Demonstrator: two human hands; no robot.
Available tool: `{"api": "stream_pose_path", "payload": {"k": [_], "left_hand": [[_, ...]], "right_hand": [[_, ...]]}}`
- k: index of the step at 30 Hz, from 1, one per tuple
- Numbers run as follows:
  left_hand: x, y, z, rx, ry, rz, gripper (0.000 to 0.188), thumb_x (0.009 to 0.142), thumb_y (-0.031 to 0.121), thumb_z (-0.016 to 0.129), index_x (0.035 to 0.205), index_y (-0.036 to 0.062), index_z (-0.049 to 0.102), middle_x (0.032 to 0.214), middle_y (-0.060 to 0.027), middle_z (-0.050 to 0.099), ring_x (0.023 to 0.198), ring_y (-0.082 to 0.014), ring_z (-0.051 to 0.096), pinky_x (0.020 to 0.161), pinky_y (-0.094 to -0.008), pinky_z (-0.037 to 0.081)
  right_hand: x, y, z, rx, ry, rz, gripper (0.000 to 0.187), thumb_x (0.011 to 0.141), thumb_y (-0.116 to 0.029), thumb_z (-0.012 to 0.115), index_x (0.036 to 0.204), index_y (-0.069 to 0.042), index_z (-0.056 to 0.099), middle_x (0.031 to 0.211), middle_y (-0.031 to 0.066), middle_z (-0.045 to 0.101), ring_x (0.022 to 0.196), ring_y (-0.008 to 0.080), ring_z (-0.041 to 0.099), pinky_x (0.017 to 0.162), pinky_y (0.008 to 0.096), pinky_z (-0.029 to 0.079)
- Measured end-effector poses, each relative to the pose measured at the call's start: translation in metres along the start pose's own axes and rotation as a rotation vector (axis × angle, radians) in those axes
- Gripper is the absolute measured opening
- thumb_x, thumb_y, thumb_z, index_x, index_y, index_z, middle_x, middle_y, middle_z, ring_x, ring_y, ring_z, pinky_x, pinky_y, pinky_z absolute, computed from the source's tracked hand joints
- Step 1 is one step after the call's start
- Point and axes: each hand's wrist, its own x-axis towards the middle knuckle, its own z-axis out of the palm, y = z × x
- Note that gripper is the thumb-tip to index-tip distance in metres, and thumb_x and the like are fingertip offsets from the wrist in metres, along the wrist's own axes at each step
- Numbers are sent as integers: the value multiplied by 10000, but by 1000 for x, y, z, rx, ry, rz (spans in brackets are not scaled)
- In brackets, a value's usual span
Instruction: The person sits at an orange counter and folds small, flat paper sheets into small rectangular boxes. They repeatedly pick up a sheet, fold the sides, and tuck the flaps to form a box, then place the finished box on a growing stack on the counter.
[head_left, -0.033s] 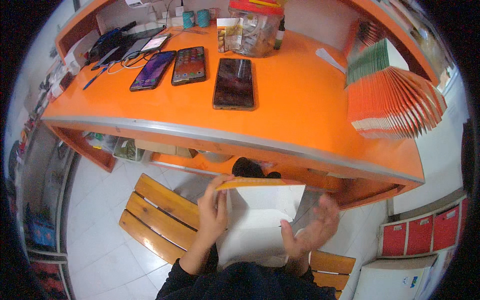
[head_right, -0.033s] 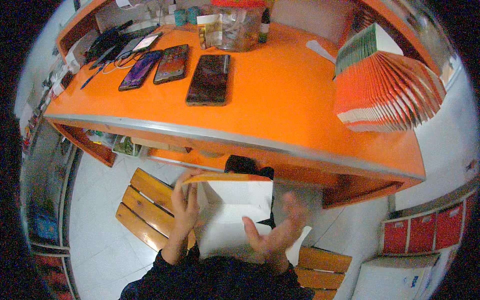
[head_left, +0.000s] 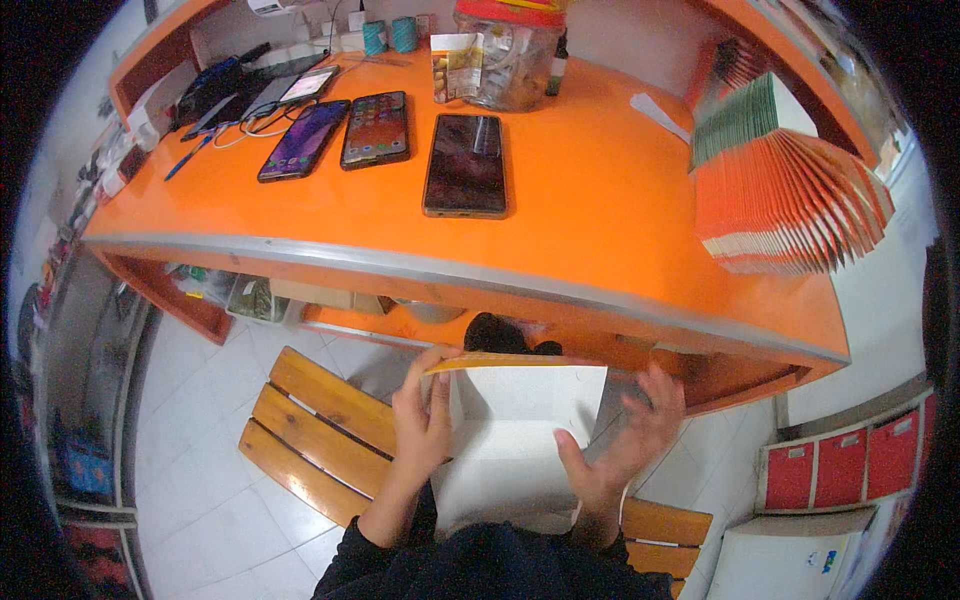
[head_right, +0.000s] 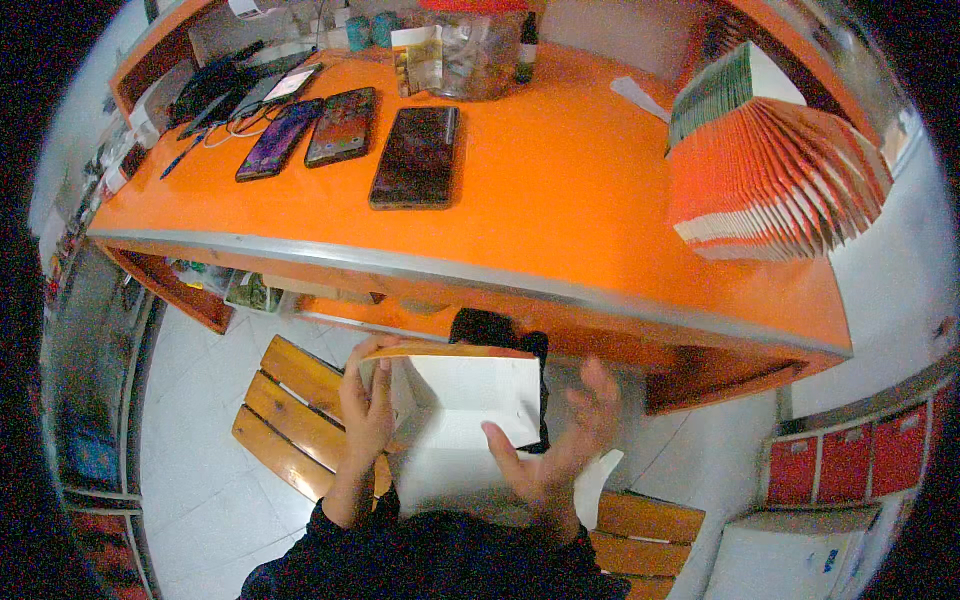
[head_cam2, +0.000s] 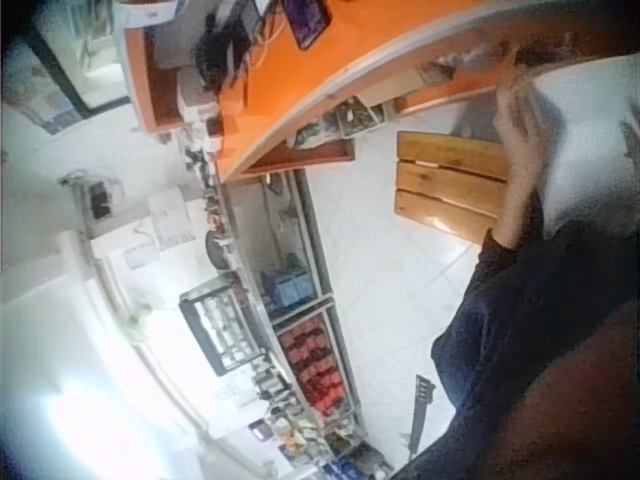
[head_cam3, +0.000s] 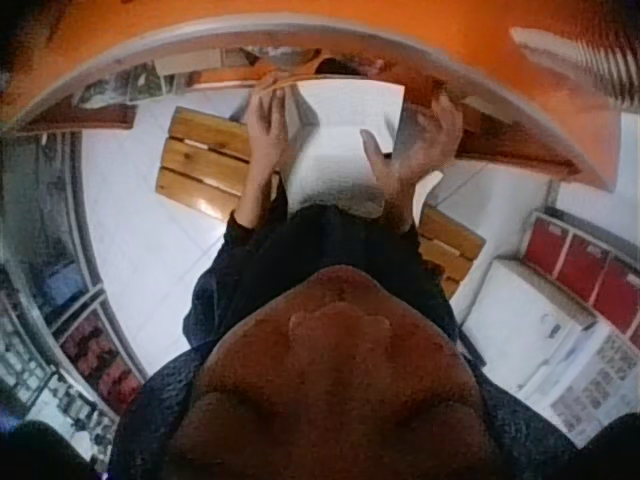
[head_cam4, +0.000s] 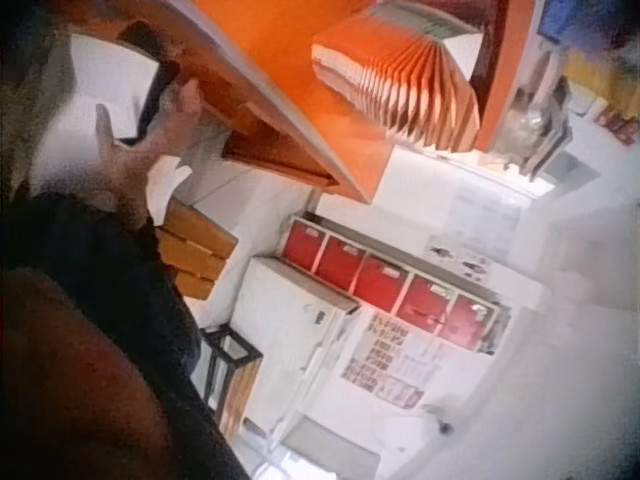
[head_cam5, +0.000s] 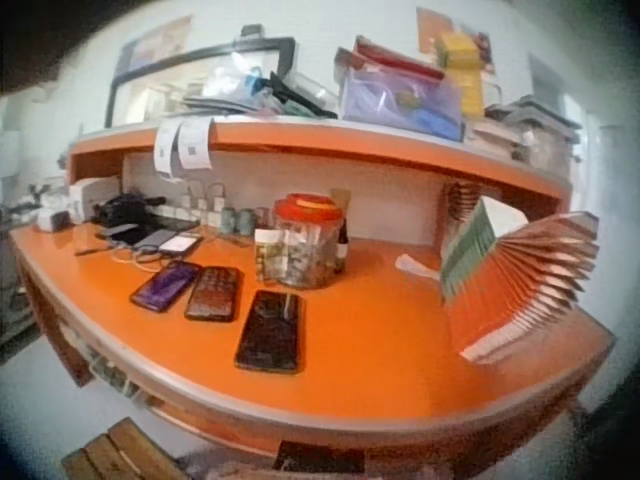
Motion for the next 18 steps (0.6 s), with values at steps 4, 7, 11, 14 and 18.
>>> {"api": "stream_pose_path", "payload": {"k": [4,7,11,14,18], "left_hand": [[-1,-5,9,141,-81,73,234,871,112,358,1062,7,444,884,-177,568,872,-295,556,773,-301,404],[-1,-6,17,170,-152,-129,334,865,152,391,1153,-9,344,1003,-217,508,955,-311,512,800,-318,381],[-8,-24,22,472,-35,121,557,822,229,480,1230,-41,214,1138,-250,362,982,-308,449,819,-357,344],[-12,0,22,531,-10,245,665,777,251,545,1252,-43,185,1217,-222,268,1057,-275,349,875,-369,287],[-7,13,34,93,-105,106,550,748,117,571,1224,-6,324,1058,-162,440,863,-193,478,716,-300,404]], "right_hand": [[-7,17,28,587,-318,335,993,665,-87,654,1282,-78,-123,1235,197,297,1121,292,348,934,365,287],[-18,21,44,317,-392,144,891,723,21,531,1211,-9,-214,1220,255,283,1124,313,355,948,363,253],[-31,33,55,108,-216,90,653,732,35,480,1226,47,53,1166,261,342,1064,359,416,918,382,301],[-27,20,54,148,-308,250,421,771,-2,435,1160,52,283,1156,245,365,1008,383,449,885,405,352],[-37,12,55,-21,-417,22,317,789,-60,457,1100,-18,414,1171,241,362,996,375,461,830,383,416]]}}
